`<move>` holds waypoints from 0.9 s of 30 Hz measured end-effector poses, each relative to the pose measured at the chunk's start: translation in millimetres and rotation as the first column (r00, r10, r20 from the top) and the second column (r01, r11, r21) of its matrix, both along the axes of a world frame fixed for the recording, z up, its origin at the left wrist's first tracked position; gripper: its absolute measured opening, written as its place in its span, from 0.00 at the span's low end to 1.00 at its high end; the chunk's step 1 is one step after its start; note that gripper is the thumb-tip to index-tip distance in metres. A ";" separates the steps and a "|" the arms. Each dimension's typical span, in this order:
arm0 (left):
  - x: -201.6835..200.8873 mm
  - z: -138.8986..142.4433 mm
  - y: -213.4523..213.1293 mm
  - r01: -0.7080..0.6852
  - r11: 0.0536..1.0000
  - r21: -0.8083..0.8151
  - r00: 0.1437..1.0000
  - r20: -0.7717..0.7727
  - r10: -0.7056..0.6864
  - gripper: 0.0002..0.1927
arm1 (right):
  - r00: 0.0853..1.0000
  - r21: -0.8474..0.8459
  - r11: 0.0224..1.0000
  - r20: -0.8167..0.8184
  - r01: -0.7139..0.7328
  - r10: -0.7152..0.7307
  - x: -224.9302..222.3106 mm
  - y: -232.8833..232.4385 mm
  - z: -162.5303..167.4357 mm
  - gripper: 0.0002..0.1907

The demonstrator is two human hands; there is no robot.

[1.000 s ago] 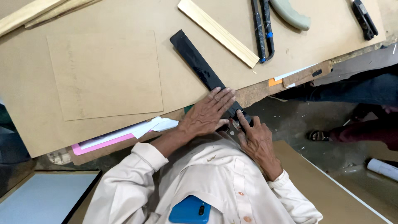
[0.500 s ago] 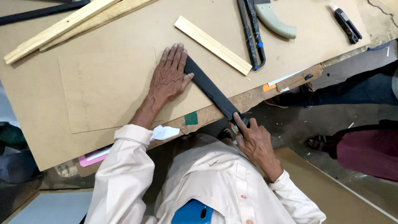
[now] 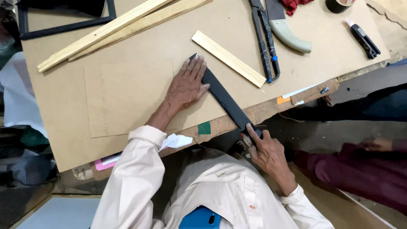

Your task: The person unwinds black tape from a roll and cuts strips, then wipes a board with a red cloth. They apply glue from a yellow squeeze bottle onto the board and place a black printed sign onto the glued surface, pressing it into position.

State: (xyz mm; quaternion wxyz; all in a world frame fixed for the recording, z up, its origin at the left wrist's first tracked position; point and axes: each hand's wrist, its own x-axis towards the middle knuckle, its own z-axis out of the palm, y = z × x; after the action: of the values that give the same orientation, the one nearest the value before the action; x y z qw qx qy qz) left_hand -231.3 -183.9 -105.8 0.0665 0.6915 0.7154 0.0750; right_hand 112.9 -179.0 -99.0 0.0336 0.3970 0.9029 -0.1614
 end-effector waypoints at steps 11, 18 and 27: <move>142.2 0.1 -37.5 0.334 0.942 -0.043 0.942 0.030 -0.333 0.44 | 0.991 -0.032 0.999 -0.133 0.008 -0.012 1.8 -0.1 1.7 0.38; 68.7 -9.9 -17.2 0.128 0.991 -0.040 0.983 -0.129 -0.132 0.43 | 0.997 -0.068 0.997 -0.071 0.038 -0.043 6.2 -0.4 -11.4 0.40; 143.1 -25.4 -46.4 0.384 0.923 0.026 0.923 0.008 -0.384 0.45 | 0.918 0.000 0.995 -0.386 0.098 -0.091 32.0 -18.7 -27.3 0.46</move>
State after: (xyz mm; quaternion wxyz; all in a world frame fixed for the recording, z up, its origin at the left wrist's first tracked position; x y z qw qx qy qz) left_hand -88.2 -230.2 -131.3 0.0762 0.8185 0.5647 0.0735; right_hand 144.9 -197.7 -126.2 -0.1562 0.4010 0.8732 -0.2288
